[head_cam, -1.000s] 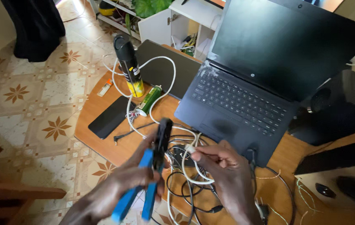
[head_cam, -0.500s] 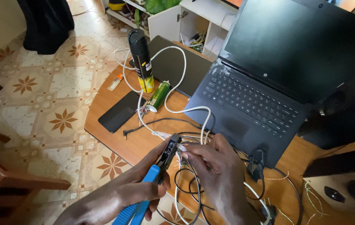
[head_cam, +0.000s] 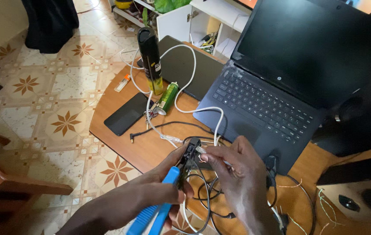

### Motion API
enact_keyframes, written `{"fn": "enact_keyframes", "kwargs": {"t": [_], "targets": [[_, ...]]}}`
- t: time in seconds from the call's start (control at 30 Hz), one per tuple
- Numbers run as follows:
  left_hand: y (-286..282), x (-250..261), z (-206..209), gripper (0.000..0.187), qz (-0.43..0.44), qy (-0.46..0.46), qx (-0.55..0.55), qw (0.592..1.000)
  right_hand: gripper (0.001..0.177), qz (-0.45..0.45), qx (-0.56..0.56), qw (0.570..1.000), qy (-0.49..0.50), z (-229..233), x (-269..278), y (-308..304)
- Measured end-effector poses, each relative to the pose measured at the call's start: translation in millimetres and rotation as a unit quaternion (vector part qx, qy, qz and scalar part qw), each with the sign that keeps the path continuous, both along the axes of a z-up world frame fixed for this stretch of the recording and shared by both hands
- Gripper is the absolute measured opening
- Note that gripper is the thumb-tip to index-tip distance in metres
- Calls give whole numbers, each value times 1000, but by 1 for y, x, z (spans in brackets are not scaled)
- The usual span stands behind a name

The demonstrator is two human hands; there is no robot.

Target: The person strips the outer jacket of a white Ethernet cable, arranges the internal wires, and uses a crimping tool to attach an RJ45 connector. The person repeats the process on the other end of the cable, then plugs one end into a laptop.

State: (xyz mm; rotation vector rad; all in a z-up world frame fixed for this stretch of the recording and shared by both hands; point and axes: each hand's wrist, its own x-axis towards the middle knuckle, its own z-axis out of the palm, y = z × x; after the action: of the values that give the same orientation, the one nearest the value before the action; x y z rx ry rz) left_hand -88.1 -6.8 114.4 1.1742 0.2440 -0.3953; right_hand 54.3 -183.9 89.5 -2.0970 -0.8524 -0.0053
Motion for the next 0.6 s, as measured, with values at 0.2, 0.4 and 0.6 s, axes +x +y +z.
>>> {"fn": "enact_keyframes", "kwargs": {"t": [0.2,0.4,0.6], "targets": [[-2,4,7,103,-2,177,10,984,17,-3,73,996,40,-7,-7,-1],[-10,17,19,104,-50,158,145,975,15,3,33,999,28,-12,-4,-2],[-14,21,16,100,-47,93,204,973,16,75,139,984,88,-21,1,1]]}}
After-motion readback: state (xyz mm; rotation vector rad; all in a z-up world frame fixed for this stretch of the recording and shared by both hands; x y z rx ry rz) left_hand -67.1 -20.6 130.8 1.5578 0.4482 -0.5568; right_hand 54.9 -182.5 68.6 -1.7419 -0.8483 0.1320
